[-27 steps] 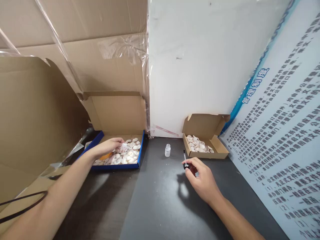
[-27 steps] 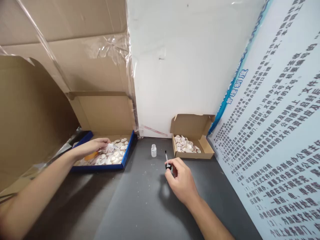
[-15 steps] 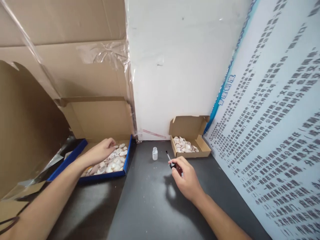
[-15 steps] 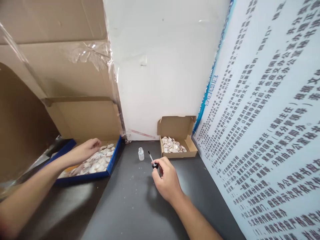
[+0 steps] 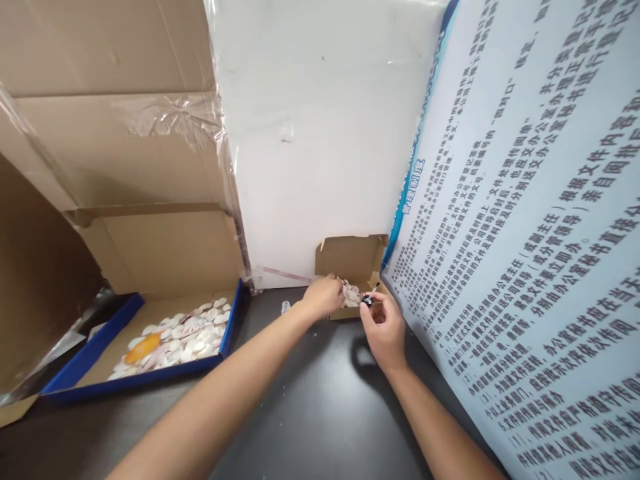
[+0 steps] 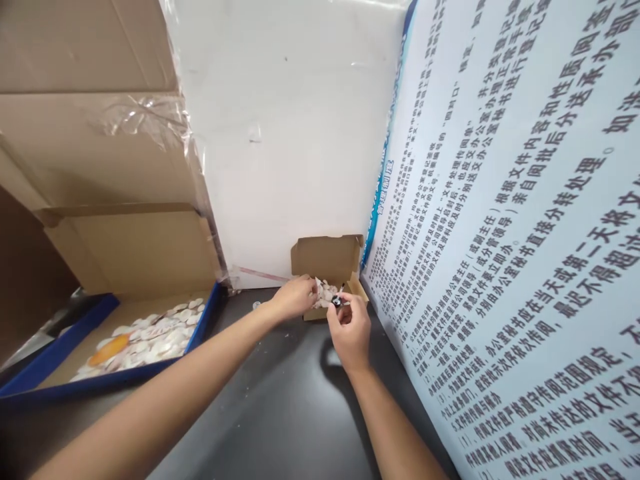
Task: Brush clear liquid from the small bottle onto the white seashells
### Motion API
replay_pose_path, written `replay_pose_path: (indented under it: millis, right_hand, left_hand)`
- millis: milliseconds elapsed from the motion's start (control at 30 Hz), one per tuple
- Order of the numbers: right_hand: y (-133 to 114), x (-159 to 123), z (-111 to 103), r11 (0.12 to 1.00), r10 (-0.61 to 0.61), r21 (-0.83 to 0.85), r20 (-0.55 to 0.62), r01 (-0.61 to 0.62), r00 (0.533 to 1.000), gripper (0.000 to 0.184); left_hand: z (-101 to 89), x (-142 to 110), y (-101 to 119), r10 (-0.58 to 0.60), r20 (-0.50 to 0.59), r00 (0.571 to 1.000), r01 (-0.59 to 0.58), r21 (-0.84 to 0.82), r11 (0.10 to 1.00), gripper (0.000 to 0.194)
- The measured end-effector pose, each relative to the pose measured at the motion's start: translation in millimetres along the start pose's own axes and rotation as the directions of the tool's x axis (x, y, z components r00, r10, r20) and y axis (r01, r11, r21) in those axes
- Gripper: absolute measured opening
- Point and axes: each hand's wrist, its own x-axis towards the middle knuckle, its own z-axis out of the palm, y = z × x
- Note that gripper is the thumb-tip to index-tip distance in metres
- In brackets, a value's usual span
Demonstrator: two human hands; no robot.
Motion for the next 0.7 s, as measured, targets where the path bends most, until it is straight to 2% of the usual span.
replay_pose_path:
  millis: [100,233,333,433,533,667,700]
  right_hand:
    - [0.8,-0.9,2.2,1.000,-0.009,-0.001,0.006,0.009,1.000,0.019]
    - [2.8,1.2,2.1,1.000,-0.011,-0.003,0.007,0.011,1.000,0.019]
    - [3.7,3.2,0.8,1.000,-0.012,-0.010,0.002,0.012,1.000,0.020]
    - [0.4,3.4,-0.8,1.000,-0.012,-0.009,0.020,0.012,1.000,0.019]
    - [-10.2,-0.3,-1.9,1.000,-0.020,0.008,0.086,0.019,0.996,0.018]
    - [-34.5,-13.7,0.2,0.997,-0.063,0.057,0.227,0.052,0.972,0.018]
    - [-40.7,-18.1,1.5,0.995,-0.084,0.080,0.286,0.064,0.955,0.020]
  left_hand:
    - [13.4,12.3,1.1,-0.042,-0.006,0.999,0.042,-0.021,0.999,0.016]
    - [20.7,17.3,-0.4,-0.101,-0.020,0.995,0.099,-0.098,0.990,0.009]
    - [19.5,20.3,-2.7,-0.124,-0.026,0.992,0.115,-0.214,0.970,0.003]
    - [11.5,15.9,-1.2,-0.136,-0.007,0.991,0.123,-0.389,0.913,0.006]
    - [0.8,-7.4,3.4,-0.124,0.028,0.992,0.117,-0.578,0.808,0.010]
    - [-4.0,-65.8,-3.5,-0.092,0.105,0.990,0.139,-0.722,0.677,0.009]
    - [-2.9,-81.6,-9.1,-0.092,0.138,0.986,0.166,-0.787,0.594,0.013]
